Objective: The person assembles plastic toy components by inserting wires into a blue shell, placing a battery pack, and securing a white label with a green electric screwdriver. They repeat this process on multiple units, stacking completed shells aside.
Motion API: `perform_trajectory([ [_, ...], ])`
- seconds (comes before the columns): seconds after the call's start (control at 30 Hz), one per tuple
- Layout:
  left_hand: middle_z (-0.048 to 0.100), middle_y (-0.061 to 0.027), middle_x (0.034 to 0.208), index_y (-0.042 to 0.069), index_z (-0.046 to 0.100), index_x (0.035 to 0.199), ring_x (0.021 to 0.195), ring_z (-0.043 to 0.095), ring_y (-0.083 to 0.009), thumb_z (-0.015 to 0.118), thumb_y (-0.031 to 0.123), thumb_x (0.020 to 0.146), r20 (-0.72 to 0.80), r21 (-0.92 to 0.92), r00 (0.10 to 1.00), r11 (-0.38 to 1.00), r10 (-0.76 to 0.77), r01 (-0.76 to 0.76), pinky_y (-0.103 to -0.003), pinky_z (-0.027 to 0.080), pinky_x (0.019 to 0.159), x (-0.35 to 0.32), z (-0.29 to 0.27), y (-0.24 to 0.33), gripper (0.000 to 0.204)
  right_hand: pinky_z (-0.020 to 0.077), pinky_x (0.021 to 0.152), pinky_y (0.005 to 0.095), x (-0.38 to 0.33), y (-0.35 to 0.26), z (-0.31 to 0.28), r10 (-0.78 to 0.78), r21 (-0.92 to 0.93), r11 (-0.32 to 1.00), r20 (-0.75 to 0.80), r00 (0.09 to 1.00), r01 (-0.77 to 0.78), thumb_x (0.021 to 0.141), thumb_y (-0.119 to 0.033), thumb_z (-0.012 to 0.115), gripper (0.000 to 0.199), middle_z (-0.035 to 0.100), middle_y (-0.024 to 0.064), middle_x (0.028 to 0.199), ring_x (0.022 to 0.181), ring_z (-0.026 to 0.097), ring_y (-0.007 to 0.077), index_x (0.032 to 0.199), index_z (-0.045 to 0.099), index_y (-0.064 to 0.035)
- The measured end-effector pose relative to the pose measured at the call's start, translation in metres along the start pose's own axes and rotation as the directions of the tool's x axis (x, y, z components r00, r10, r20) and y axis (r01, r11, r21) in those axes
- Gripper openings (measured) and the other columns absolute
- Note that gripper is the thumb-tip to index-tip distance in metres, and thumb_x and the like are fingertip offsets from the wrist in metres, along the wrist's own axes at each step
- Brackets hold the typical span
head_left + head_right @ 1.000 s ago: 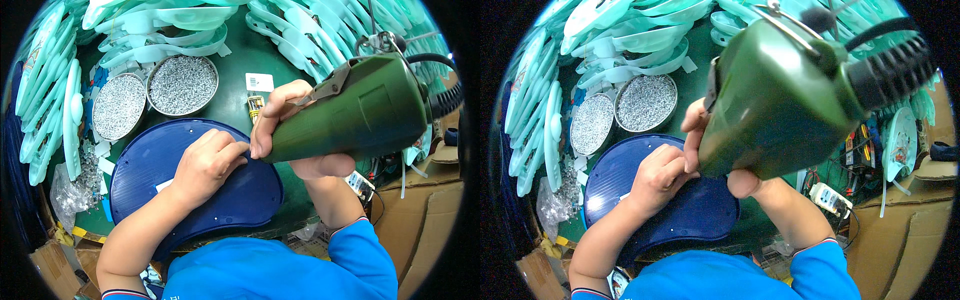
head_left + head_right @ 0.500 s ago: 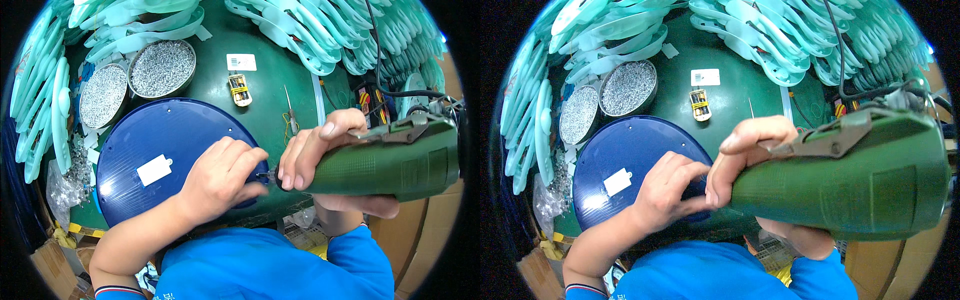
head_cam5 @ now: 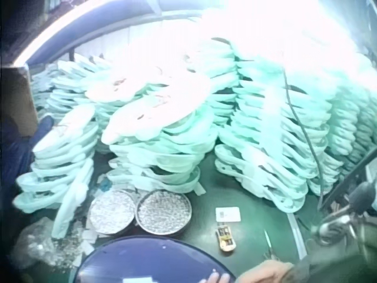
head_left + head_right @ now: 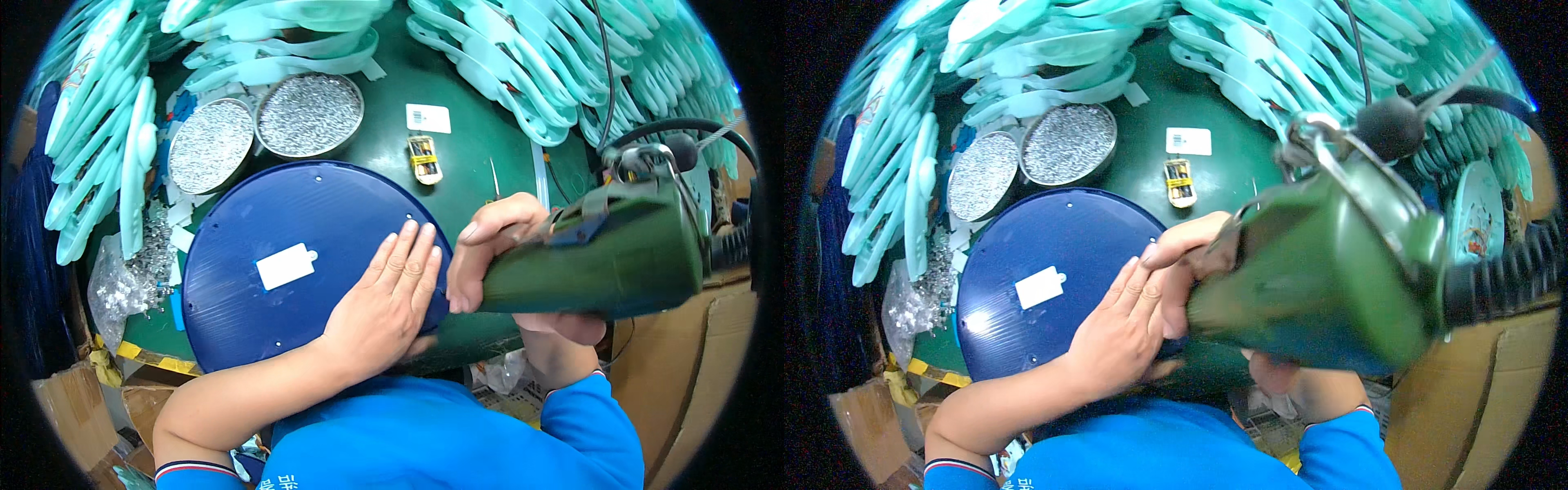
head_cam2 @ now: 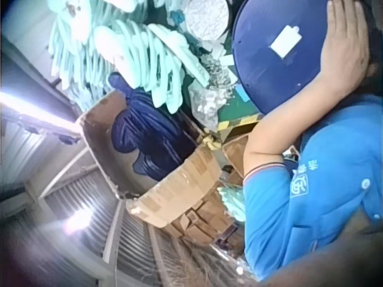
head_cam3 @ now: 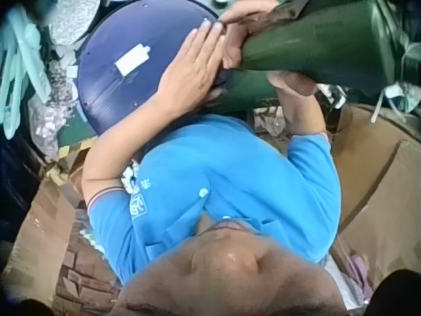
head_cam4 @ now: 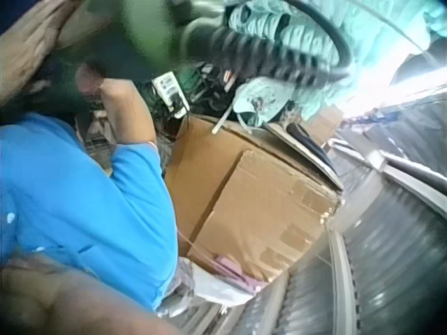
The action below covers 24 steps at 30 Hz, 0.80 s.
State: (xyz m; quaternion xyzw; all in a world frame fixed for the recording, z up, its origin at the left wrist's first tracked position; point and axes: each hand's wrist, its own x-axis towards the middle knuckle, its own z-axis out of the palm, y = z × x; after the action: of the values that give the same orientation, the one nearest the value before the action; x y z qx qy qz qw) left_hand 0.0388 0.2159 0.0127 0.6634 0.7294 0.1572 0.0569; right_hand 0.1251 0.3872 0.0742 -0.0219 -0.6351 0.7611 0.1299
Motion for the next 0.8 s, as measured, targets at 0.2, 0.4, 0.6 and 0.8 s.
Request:
perform_trajectory([
  [0.2, 0.063, -0.0141, 0.089, 0.004, 0.068, 0.094, 0.086, 0.063, -0.0339, 0.066, 0.008, 0.086, -0.476, -0.038, 0.864, 0.985, -0.165, 0.167, -0.045, 0.052, 0.077, 0.026, -0.029, -0.119, 0.009, 0.0526, 0.051, 0.0324, 0.029, 0.009, 0.001, -0.274, 0.196, 0.938, -0.083, 0.958, 0.285, 0.066, -0.095, 0.055, 0.114, 0.057, 0.008, 0.063, 0.053, 0.061, 0.0203, 0.123, 0.046, 0.0044],
  [0.4, 0.063, -0.011, 0.088, 0.006, 0.072, 0.092, 0.09, 0.064, -0.0321, 0.076, 0.014, 0.081, -0.401, 0.139, 0.906, 0.968, -0.138, 0.209, -0.043, 0.052, 0.079, 0.044, -0.036, -0.196, 0.014, 0.056, 0.057, 0.0363, 0.056, 0.015, 0.011, -0.272, 0.337, 0.901, -0.056, 0.961, 0.274, 0.057, -0.098, 0.053, 0.124, 0.061, 0.0116, 0.067, 0.06, 0.064, 0.0237, 0.123, 0.047, 0.0064],
  [0.6, 0.062, -0.0079, 0.083, 0.008, 0.066, 0.078, 0.086, 0.064, -0.0283, 0.078, 0.023, 0.08, -0.524, 0.066, 0.834, 0.968, -0.172, 0.242, -0.042, 0.053, 0.074, 0.035, -0.051, -0.196, 0.019, 0.0548, 0.056, 0.0341, 0.081, 0.02, 0.027, -0.31, 0.154, 0.932, -0.135, 0.941, 0.329, 0.064, -0.098, 0.047, 0.119, 0.058, 0.0079, 0.067, 0.059, 0.062, 0.0201, 0.128, 0.046, 0.0019],
  [0.8, 0.063, -0.0071, 0.078, 0.007, 0.07, 0.079, 0.074, 0.064, -0.025, 0.083, 0.017, 0.076, -0.424, -0.186, 0.893, 0.98, -0.147, 0.073, -0.037, 0.051, 0.065, -0.023, -0.06, -0.171, 0.016, 0.0553, 0.068, 0.0362, 0.126, 0.051, 0.056, -0.493, 0.183, 0.84, -0.135, 0.859, 0.511, 0.068, -0.096, 0.048, 0.115, 0.059, 0.0087, 0.077, 0.07, 0.062, 0.0214, 0.133, 0.043, -0.0015],
])
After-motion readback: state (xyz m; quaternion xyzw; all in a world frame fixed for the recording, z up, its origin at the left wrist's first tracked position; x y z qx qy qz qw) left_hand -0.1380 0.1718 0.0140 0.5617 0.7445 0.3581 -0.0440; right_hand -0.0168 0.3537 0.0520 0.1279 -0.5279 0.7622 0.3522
